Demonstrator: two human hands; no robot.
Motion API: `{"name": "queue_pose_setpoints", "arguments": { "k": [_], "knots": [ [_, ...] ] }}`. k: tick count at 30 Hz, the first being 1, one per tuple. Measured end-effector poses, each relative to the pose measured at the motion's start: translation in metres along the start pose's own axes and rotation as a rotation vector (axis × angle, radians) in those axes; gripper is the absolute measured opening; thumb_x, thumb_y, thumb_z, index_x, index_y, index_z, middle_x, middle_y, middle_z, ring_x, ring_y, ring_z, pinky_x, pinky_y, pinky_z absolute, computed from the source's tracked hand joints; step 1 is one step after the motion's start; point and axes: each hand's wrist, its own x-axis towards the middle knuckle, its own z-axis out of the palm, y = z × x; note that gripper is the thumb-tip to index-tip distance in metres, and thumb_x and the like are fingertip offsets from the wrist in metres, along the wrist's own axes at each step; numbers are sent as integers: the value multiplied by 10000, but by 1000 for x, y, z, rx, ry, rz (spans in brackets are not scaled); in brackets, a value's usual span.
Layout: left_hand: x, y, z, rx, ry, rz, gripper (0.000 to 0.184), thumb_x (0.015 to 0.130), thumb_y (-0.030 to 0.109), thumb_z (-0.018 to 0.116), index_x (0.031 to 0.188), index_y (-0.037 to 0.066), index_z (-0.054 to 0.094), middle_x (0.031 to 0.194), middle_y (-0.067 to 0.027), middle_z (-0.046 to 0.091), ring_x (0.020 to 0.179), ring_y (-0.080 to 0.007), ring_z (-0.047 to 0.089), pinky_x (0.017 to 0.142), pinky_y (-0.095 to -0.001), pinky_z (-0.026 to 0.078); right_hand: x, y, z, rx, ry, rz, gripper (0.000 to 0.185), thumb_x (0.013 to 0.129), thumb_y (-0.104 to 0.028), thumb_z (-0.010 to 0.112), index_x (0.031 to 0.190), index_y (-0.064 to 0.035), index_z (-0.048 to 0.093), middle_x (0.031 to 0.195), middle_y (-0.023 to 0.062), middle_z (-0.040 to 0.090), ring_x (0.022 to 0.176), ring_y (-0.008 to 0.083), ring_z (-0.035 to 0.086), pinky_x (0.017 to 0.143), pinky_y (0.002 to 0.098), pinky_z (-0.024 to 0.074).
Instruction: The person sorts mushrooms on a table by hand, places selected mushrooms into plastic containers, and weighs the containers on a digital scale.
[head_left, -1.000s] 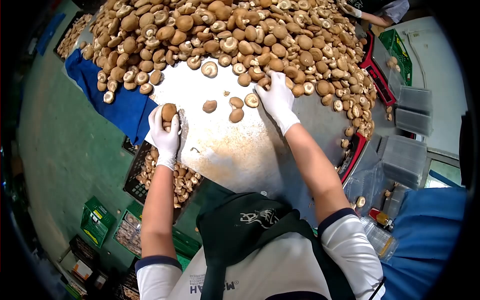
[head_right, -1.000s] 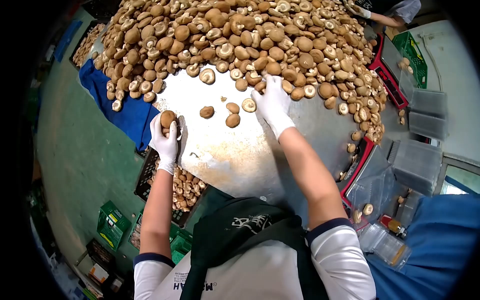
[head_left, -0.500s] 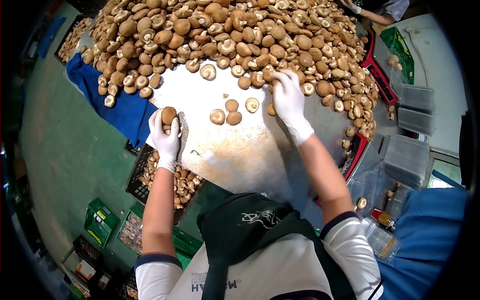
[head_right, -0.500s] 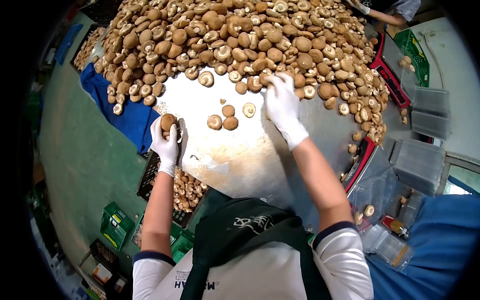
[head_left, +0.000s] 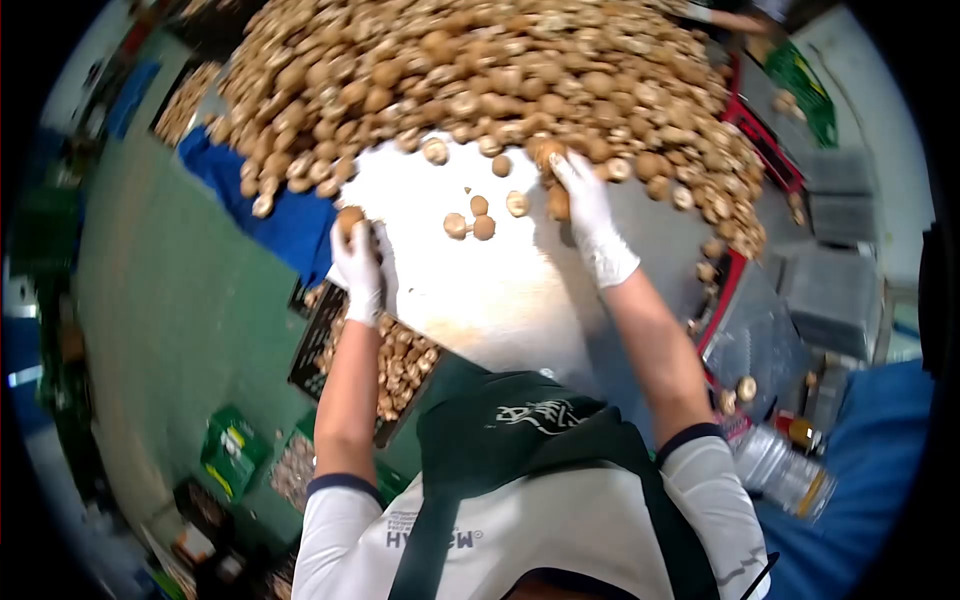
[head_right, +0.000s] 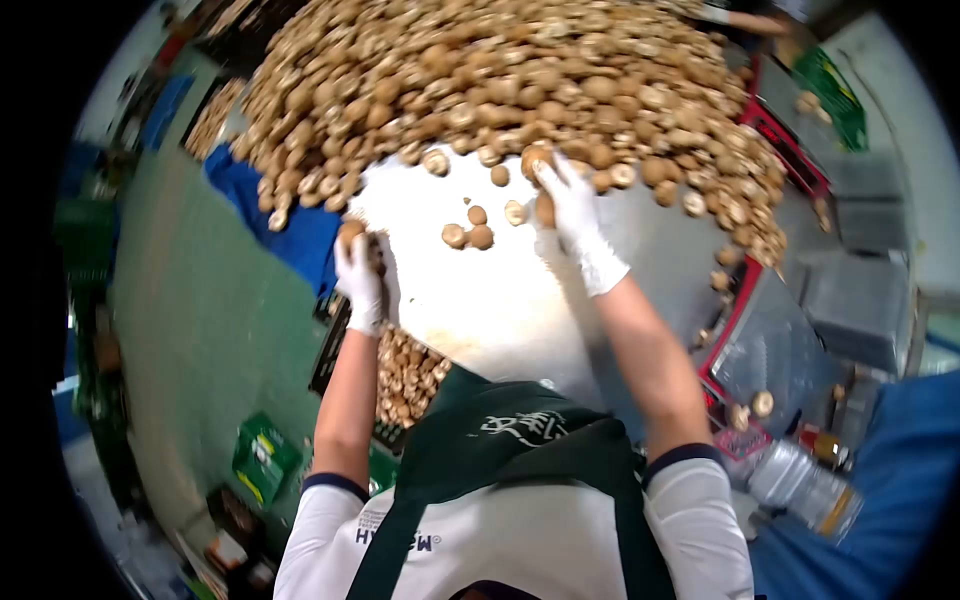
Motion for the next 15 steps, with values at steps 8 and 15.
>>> {"name": "queue_pose_setpoints", "arguments": {
  "k": [8,15],
  "knots": [
    [-107,114,140,-646,-863,-596,475,1004,431,465,1315,74,497,977,-68,611,745,-150,555,638,-260,448,-131,-45,-92,961,-80,334,572,1015,-580,393,1327,-119,528,1180,87,640,902,121,624,631,212,506],
    [-206,202,272,-516,-1526,-508,585,991,439,455,1441,69,398,1181,-127,607,926,-176,598,705,-268,463,-224,-102,-186,668,434,-6,581,1057,-495,314,1407,-52,446,1316,104,576,971,159,635,695,246,540]
  ]
}}
